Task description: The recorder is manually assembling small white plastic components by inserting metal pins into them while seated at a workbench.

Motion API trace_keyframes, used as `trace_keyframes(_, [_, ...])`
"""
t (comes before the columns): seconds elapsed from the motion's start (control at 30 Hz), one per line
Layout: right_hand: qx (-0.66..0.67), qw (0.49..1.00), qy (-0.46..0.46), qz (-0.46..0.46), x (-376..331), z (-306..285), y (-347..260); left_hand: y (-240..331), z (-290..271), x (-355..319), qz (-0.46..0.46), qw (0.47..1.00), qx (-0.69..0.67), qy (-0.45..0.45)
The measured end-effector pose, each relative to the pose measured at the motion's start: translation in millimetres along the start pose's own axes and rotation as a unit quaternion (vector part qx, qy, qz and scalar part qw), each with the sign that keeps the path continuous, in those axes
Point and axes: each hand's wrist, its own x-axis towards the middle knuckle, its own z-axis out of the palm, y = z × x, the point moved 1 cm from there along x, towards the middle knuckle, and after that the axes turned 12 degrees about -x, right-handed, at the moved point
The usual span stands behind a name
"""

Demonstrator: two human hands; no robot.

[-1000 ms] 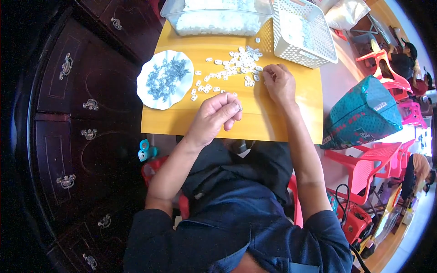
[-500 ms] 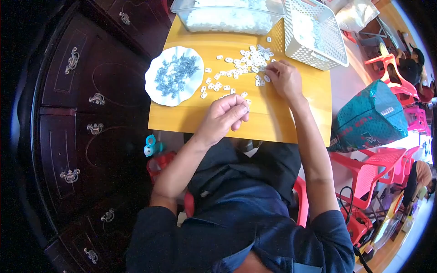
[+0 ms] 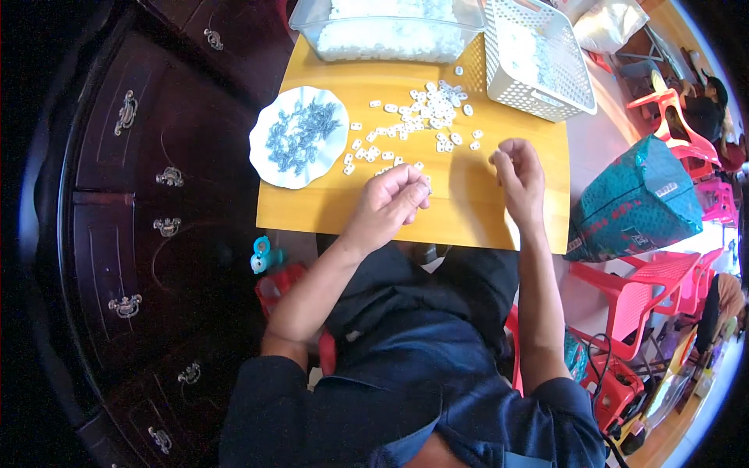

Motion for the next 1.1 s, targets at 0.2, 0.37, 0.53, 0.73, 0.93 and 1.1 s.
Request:
trace_keyframes(0.2, [0.106,0.992,0.018,0.069,-50,-10,25,-8,28,9,-0.018,0.999,0.033,-0.026])
trace_keyframes(0.37, [0.206,0.974,0.014,0.092,-62,-6,27,-24,37,17,0.049,0.984,0.171,-0.029])
trace_keyframes(0.53, [0.264,0.959,-0.002,0.105,-65,-14,22,-22,56,25,0.048,0.977,0.208,-0.024])
trace_keyframes(0.73, [0.345,0.932,-0.041,0.105,-70,-13,28,-21,76,38,0.069,0.978,0.196,-0.017])
trace_keyframes(0.93, [0.307,0.947,-0.03,0.091,-69,-12,28,-26,90,48,0.109,0.961,0.251,-0.027])
trace_keyframes(1.1, [0.301,0.948,-0.029,0.102,-69,-11,28,-32,90,53,0.123,0.948,0.293,-0.013])
